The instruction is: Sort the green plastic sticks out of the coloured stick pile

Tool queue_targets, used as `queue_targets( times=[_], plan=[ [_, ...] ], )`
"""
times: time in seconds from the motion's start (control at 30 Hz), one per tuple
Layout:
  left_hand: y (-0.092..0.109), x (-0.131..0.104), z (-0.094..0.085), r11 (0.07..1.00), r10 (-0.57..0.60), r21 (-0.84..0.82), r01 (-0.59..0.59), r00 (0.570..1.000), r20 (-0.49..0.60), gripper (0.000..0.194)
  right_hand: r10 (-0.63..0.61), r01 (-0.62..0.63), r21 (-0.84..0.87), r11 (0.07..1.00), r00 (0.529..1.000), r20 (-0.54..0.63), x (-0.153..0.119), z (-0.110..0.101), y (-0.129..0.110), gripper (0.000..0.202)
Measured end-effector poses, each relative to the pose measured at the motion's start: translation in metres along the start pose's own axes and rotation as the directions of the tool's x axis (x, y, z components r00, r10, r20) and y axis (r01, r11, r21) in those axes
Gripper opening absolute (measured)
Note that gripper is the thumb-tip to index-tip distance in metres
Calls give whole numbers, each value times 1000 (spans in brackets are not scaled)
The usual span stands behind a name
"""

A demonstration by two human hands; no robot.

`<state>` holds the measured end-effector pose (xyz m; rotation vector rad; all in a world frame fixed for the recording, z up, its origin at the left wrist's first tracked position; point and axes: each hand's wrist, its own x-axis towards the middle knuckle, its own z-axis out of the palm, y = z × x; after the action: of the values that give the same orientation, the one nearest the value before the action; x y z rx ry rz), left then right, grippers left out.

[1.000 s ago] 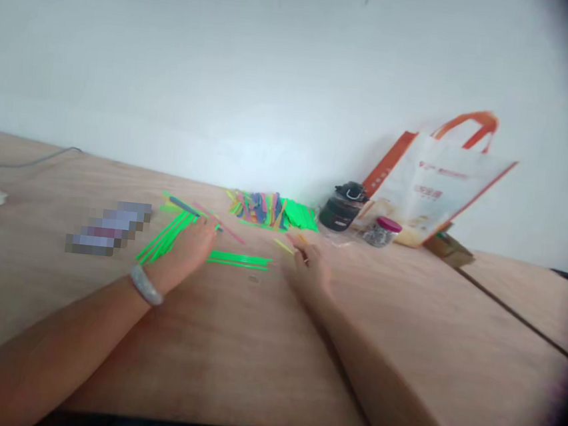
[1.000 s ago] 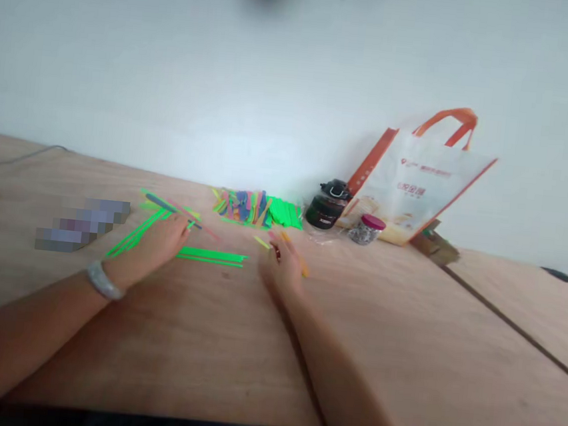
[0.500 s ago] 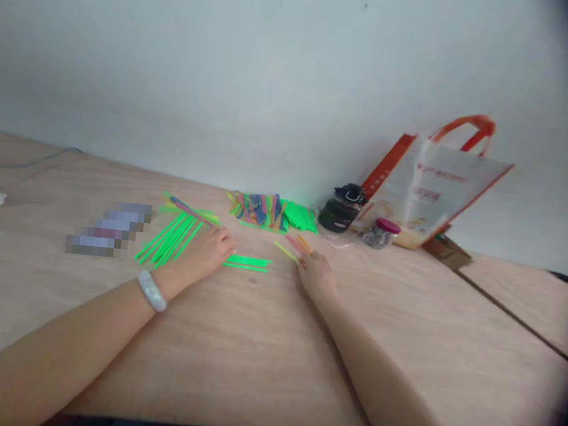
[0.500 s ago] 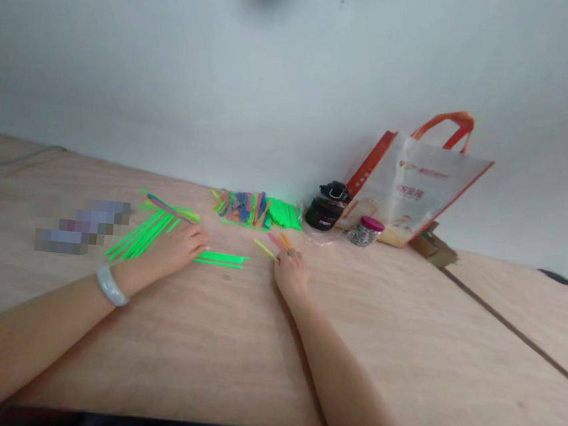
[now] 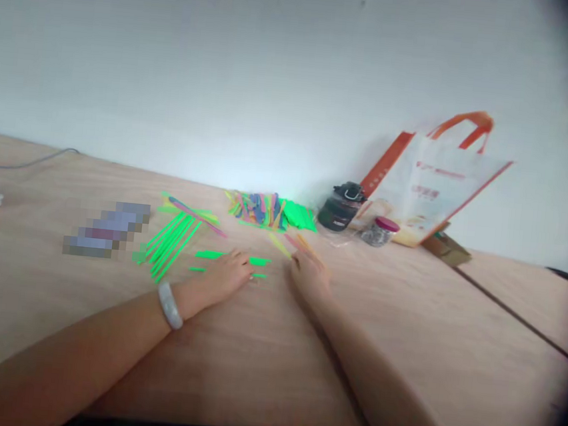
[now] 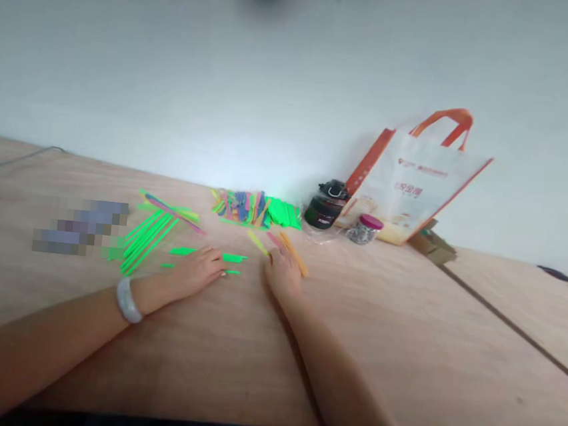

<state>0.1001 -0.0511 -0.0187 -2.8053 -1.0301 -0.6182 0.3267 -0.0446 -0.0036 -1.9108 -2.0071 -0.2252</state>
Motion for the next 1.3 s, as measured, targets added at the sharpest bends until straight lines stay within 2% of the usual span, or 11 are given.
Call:
queue_targets(
  times=[0.17,0.3,0.47,0.73,1.3],
  plan=[
    [2,1,0,999,-38,-29,36,997,-66,19,-59,67,278,958,998,-38,-10,-2,-22,24],
    [4,2,-4,992,-79,-111,60,983,-167,22,-127,114,518,848,992,-10,-16,-2,-38,25],
    [6,1,-10,985,-86,-161,60,984,-158,28,-122,99,688,719,992,-16,-19,0,-46,29],
    [1,0,-5,989,-84,-131,63,984,-159,27,-110,76,757,649,994,-6,-17,6,-47,30],
    [1,-6,-5,995,-89,-52,80,973,-215,29,-171,223,669,709,975,-144,-26,10,-49,30]
  ],
)
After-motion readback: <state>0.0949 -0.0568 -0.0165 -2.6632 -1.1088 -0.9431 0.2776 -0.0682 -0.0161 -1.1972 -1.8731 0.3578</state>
